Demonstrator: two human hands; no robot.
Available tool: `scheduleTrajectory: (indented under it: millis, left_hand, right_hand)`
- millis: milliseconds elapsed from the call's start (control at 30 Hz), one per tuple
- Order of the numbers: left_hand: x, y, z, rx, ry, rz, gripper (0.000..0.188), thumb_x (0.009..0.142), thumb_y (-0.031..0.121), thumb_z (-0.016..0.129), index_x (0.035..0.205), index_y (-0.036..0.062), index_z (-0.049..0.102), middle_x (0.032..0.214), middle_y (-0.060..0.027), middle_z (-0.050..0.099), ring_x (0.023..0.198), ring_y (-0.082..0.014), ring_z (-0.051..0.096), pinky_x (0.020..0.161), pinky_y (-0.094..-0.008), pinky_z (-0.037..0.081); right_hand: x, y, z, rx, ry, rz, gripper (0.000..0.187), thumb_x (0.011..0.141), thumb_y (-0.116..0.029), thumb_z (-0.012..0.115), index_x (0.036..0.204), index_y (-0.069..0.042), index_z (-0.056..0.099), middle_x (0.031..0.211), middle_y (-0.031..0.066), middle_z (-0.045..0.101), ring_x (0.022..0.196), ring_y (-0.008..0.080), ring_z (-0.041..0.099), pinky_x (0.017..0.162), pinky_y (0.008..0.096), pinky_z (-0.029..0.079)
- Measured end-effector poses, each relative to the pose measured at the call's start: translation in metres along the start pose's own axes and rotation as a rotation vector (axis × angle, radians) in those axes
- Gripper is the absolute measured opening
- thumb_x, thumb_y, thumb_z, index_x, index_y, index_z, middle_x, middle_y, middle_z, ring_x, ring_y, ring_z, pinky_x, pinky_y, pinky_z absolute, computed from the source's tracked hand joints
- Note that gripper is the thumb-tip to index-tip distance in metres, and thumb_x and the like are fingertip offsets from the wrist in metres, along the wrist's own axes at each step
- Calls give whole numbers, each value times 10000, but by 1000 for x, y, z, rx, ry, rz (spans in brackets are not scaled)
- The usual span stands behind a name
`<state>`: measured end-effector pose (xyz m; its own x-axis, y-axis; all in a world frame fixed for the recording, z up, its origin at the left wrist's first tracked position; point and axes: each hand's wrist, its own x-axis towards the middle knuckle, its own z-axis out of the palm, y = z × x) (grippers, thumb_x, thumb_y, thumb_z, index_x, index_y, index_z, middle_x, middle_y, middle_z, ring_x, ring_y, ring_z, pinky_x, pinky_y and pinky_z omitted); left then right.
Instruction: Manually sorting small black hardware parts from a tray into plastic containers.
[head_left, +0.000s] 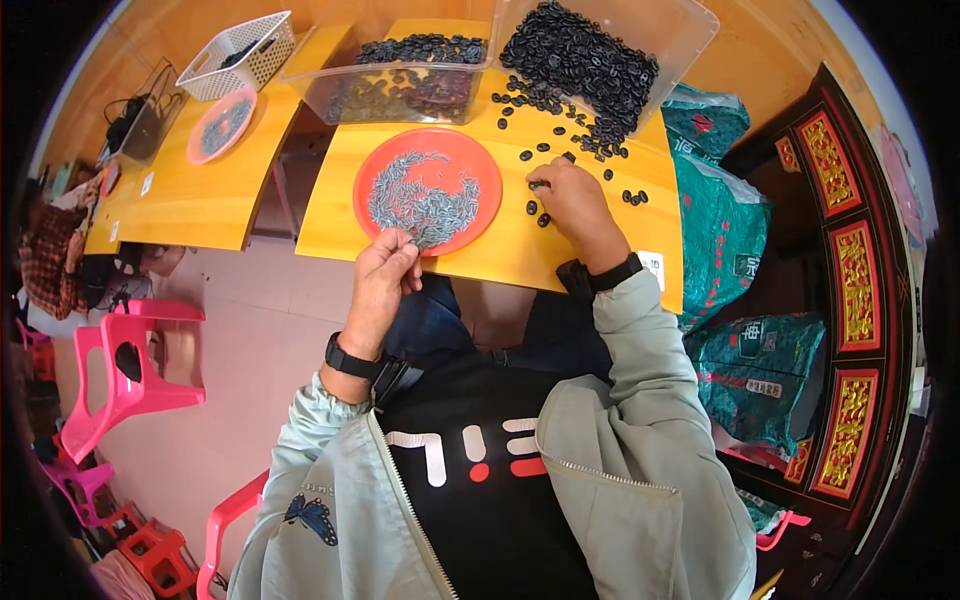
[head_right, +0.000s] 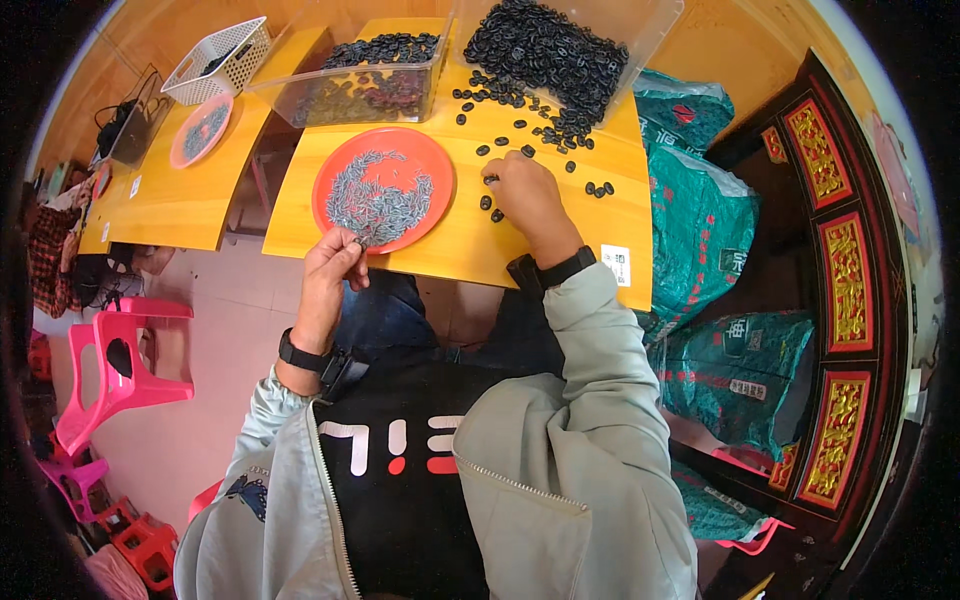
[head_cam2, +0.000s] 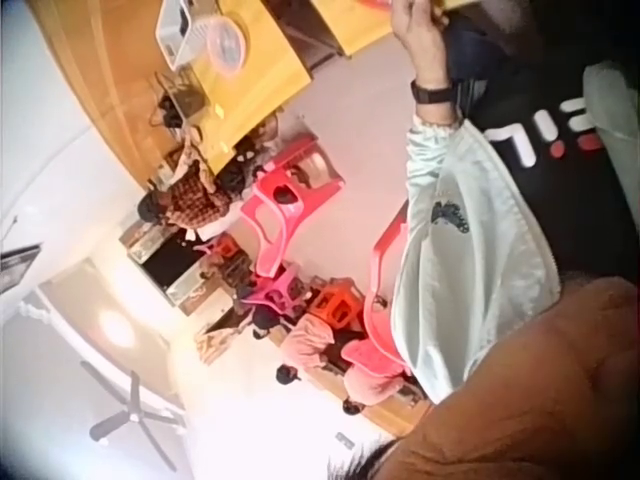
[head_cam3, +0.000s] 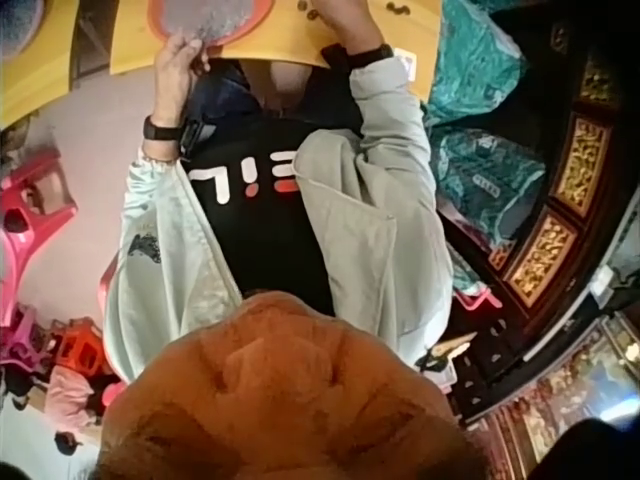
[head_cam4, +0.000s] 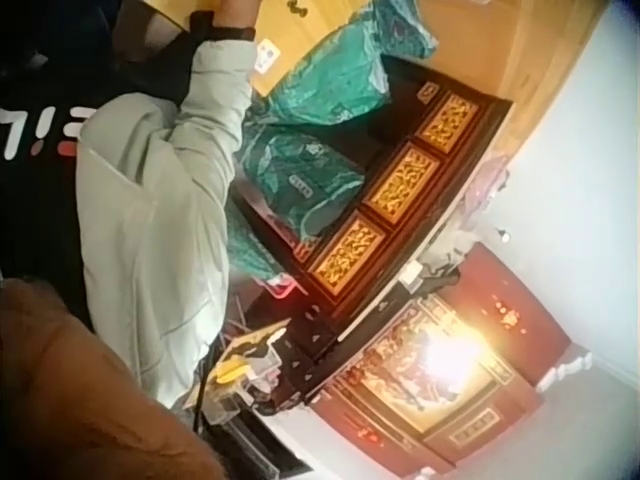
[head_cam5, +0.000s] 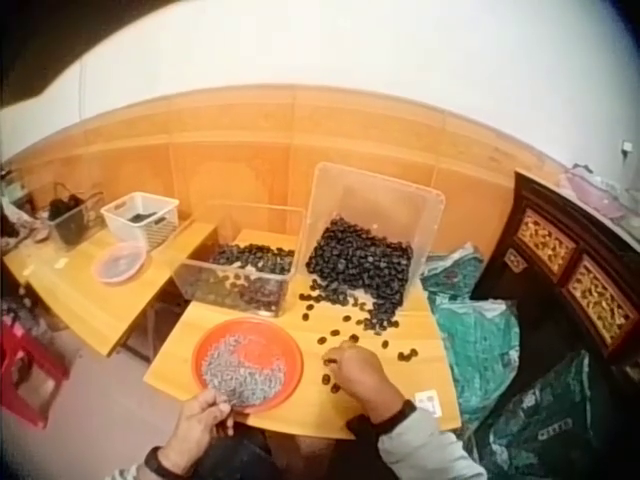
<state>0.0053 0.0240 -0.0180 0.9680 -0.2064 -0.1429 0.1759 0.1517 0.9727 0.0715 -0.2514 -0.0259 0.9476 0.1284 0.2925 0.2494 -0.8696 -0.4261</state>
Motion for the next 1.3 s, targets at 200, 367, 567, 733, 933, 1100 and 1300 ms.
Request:
scheduleTrajectory:
  millis: [200, 367, 567, 733, 933, 1100, 1300]
  left_hand:
    - [0, 0, 0, -2, -6, 5, 112, 891, 146, 475, 804, 79, 498, 630, 11, 496, 524, -65, 460, 495, -183, 374]
    - [0, 1, 0, -15, -9, 6, 110, 893, 141, 474, 805, 78, 496, 631, 7, 497, 525, -66, 462, 494, -182, 373]
    - [0, -3, 1, -10, -24, -1, 107, 894, 140, 474, 810, 78, 498, 630, 12, 498, 526, -64, 465, 490, -180, 363]
    - [0, -2, 1, -4, -16, -7, 108, 895, 139, 470, 811, 78, 503, 634, 12, 506, 530, -63, 469, 493, -181, 362]
    - [0, -1, 2, -4, -15, 0, 113, 895, 134, 465, 806, 78, 503, 630, 9, 507, 531, -64, 468, 495, -183, 365]
    - [0, -2, 2, -6, -9, -5, 114, 894, 134, 463, 803, 77, 502, 627, 7, 507, 529, -67, 466, 495, -184, 368]
    - [0, -4, 1, -3, -6, -6, 114, 891, 138, 470, 798, 78, 498, 625, 6, 507, 528, -68, 470, 492, -185, 367]
  right_hand:
    - [5, 12, 5, 32, -27, 46, 180, 731, -70, 590, 909, -56, 620, 829, 156, 599, 787, 333, 586, 699, 406, 465]
    - [1, 13, 5, 348, -3, 165, 189, 759, -46, 598, 947, -33, 619, 778, 108, 611, 696, 244, 600, 638, 338, 474]
    - [-8, -26, -21, 1216, -165, 337, 253, 830, -39, 573, 1078, 1, 606, 746, -41, 552, 667, 57, 550, 594, 184, 437]
    - [-13, -38, -16, 1181, -264, 262, 259, 829, -70, 594, 1080, -5, 604, 769, -15, 579, 667, 61, 557, 641, 194, 460]
    - [-17, -39, -6, 1194, -239, 221, 230, 858, -124, 574, 1036, 15, 616, 792, 11, 605, 670, 63, 561, 652, 196, 468]
    - [-17, -45, -4, 1248, -156, 316, 221, 872, -147, 574, 1020, 9, 625, 764, 6, 597, 654, 58, 553, 640, 187, 464]
    - [-20, -48, -3, 1258, -157, 389, 211, 876, -159, 576, 1006, -1, 629, 689, -15, 567, 593, 51, 520, 564, 175, 432]
